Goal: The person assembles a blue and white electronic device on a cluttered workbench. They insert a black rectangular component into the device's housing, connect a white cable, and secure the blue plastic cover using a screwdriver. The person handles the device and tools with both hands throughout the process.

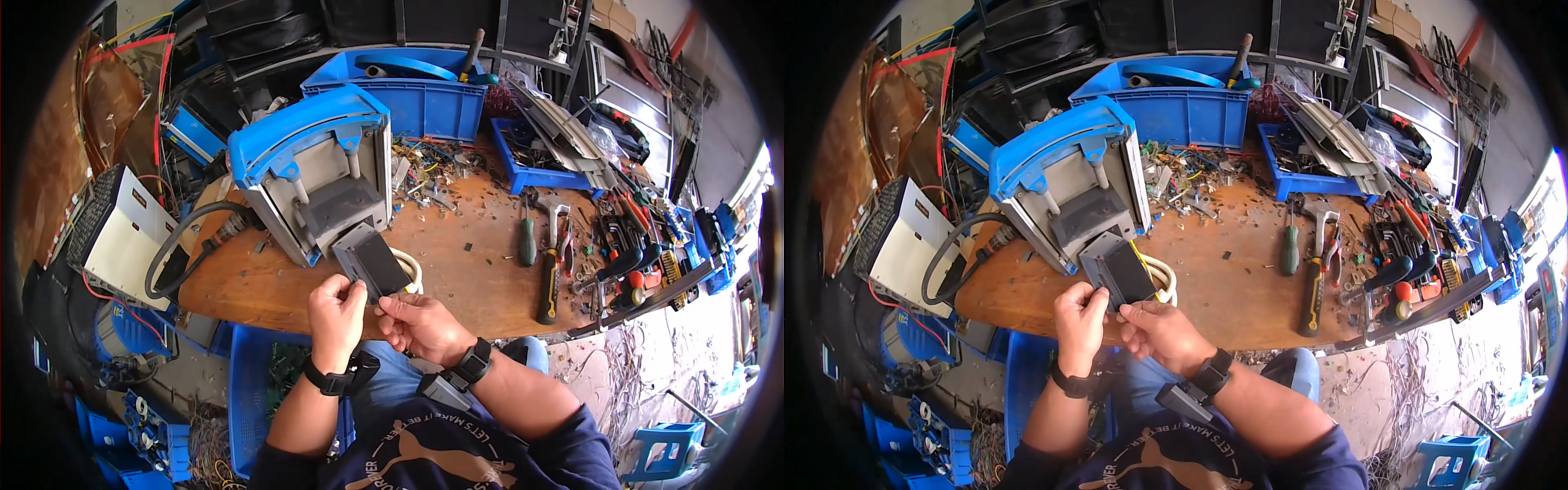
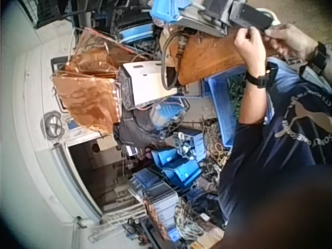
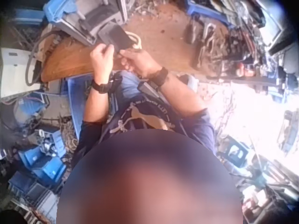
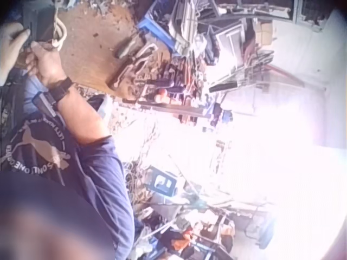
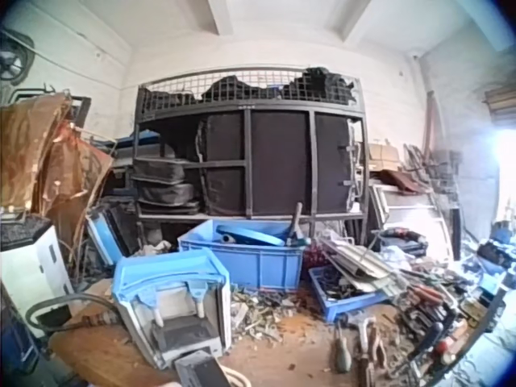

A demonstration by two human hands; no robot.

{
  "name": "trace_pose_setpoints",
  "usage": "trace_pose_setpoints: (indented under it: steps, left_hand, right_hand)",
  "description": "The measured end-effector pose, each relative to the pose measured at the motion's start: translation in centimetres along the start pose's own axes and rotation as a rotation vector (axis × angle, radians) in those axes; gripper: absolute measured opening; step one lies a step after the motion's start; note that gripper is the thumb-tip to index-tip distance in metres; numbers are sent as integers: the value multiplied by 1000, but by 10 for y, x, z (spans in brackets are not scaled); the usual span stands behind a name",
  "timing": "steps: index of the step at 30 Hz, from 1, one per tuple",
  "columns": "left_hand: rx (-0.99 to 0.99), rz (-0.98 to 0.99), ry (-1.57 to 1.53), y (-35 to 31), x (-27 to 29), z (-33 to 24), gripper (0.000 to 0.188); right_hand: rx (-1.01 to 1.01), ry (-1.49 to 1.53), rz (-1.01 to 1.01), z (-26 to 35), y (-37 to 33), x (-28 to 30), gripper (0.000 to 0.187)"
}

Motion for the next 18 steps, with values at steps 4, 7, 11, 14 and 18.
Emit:
trace_pose_setpoints:
  steps: [4,7,11,14,18]
  left_hand:
    - [-26,2,5,0,1,-3,31]
    - [-12,-1,35,0,2,-3,31]
    - [-91,-34,36,-2,2,-10,31]
    - [-64,-43,27,-3,1,-10,30]
    - [44,-36,-70,-2,-2,-5,29]
  right_hand:
    - [-1,53,-2,-1,2,-4,19]
    - [-23,-35,-57,2,1,-2,20]
    - [16,-362,-137,14,4,-1,17]
    - [601,-1344,-189,44,-4,-24,13]
    - [676,-1992,-110,45,-10,-44,9]
Point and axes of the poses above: each hand's wrist, its own y-axis towards the middle knuckle, its own x-axis out of the back of the hand, z = x × y, the point moved 5 cm from there along y, towards the middle knuckle, and after that the axes turned 6 degrees about x, right-handed, at the moved point
